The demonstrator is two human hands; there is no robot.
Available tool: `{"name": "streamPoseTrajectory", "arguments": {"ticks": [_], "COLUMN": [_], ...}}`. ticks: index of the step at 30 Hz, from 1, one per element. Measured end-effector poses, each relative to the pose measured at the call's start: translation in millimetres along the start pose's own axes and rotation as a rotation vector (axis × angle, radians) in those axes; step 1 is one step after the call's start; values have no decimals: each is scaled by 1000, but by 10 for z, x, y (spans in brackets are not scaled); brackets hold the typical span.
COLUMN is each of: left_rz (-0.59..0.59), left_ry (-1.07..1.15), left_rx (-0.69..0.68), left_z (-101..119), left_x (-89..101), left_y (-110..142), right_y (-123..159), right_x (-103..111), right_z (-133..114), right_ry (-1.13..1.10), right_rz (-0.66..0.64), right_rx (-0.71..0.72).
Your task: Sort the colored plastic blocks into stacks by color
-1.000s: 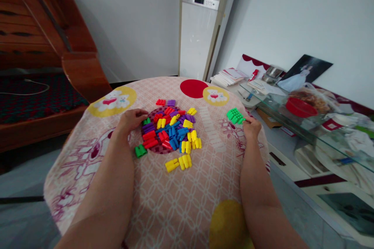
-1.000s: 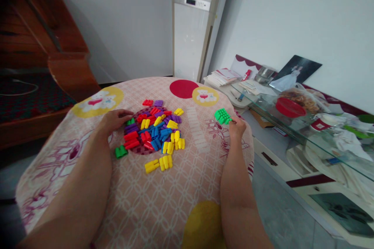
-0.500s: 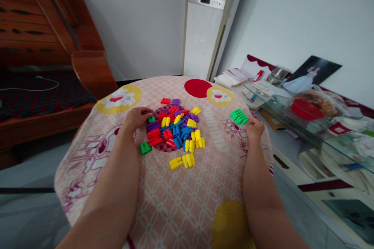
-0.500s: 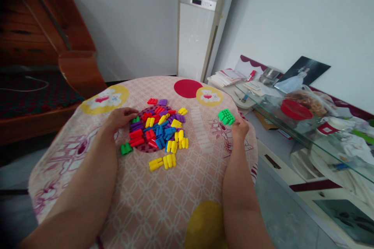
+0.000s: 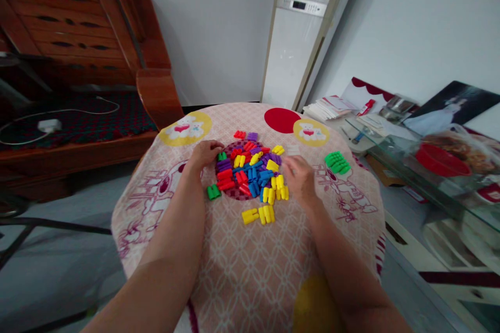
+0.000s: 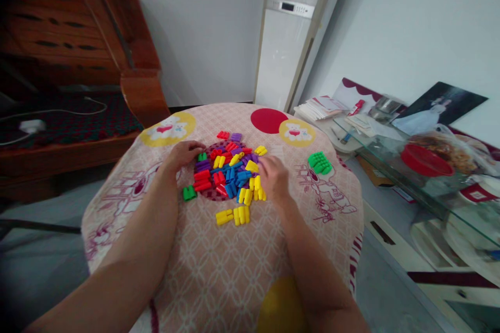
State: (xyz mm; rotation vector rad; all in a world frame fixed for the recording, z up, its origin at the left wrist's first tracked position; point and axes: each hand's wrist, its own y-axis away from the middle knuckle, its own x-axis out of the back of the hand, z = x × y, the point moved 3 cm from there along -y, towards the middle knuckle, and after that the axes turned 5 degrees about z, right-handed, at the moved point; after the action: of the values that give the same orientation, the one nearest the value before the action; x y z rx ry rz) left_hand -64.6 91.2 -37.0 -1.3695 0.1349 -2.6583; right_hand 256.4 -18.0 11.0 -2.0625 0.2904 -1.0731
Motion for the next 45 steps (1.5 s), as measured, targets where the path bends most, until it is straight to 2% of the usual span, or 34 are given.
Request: {"name": "streamPoseTrajectory", "arguments": {"ticks": [3,6,8,11,13,16,25,34,36,41,45], "left_rz": [3,12,12,5,3,16,-13,-29,-23,-20,-19], "left_ry": [-16,-7,11,27,27,51,-18,-48,-55,-61,-33], "left_rx": [6,12,21,33,27,11,-6,-4,-3,-3,14], "left_z": [16,35,40,35,25,8,-24,-34,-28,-33,-31], "left_x": [16,33,38,30,18,8,29,14,19,25,21], "left_y": [10,24,30,29,23,13,-39,-52,-56,-60,-36], "right_y": [129,283,336,329,296,268,398,208,246,391,384], "right_x": [-357,-607,-747,-923,-985,-968,-634,-354,-366,-464,-462], "right_z": [-733,-1270,-1483,-1627,-1650,-1615,-1270,-1019,-1007,-1104,-1090], "right_ry": [-107,-88,-28,73,112,94,-82,-336,-301,-57,-67], "right_rz": [-266,-473,-562,-639,-675,-749,-862,-890,-914,-899,-942], "right_rx": [328,548,597,565,523,471,347,72,94,206,131]}}
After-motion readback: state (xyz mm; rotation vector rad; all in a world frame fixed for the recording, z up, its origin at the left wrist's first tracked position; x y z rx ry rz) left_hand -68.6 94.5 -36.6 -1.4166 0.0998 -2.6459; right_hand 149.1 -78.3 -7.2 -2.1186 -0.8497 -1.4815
